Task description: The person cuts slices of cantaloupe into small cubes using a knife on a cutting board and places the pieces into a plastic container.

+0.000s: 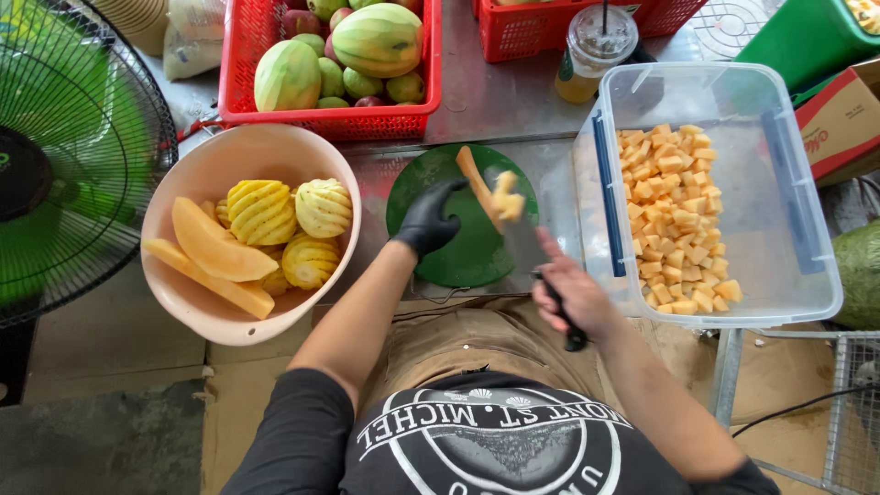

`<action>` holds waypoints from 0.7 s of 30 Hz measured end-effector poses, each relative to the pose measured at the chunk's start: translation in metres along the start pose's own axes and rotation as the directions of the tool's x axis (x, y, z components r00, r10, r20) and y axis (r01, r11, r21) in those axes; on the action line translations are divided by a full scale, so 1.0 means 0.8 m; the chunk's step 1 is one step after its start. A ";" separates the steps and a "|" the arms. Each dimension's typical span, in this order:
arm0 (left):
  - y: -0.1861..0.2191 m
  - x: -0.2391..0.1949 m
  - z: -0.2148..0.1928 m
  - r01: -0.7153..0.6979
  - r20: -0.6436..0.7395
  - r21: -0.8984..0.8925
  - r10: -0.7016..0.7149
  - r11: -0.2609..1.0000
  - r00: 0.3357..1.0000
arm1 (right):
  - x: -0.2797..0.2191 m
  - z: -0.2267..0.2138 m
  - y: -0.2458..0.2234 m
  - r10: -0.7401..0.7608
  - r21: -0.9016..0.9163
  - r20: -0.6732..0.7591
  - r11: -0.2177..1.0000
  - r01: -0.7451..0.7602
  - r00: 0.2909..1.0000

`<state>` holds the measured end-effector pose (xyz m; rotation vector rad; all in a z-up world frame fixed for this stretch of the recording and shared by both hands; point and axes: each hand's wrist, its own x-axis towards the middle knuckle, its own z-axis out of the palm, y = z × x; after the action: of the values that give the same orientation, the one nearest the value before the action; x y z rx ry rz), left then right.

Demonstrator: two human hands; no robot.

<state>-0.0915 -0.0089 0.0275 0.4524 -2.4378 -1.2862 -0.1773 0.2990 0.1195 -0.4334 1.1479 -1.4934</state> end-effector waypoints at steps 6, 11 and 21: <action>-0.025 0.131 0.085 -0.433 0.393 0.765 0.186 0.477 0.900 | -0.139 -0.029 -0.074 -0.444 -0.752 -0.482 0.652 -0.096 0.755; -0.012 0.126 0.052 -0.298 0.501 0.822 -0.368 0.486 0.783 | -0.207 -0.047 -0.071 -0.318 -0.701 -0.614 -0.200 -0.684 0.723; -0.057 -0.026 -0.022 0.008 0.254 0.559 -0.180 0.829 0.950 | -0.093 0.010 -0.025 -0.140 -0.866 -0.332 0.436 -0.243 0.933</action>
<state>-0.0599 -0.0369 -0.0043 0.5630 -3.0831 -0.6849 -0.1605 0.3607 0.1633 -0.8582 2.2512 -0.7495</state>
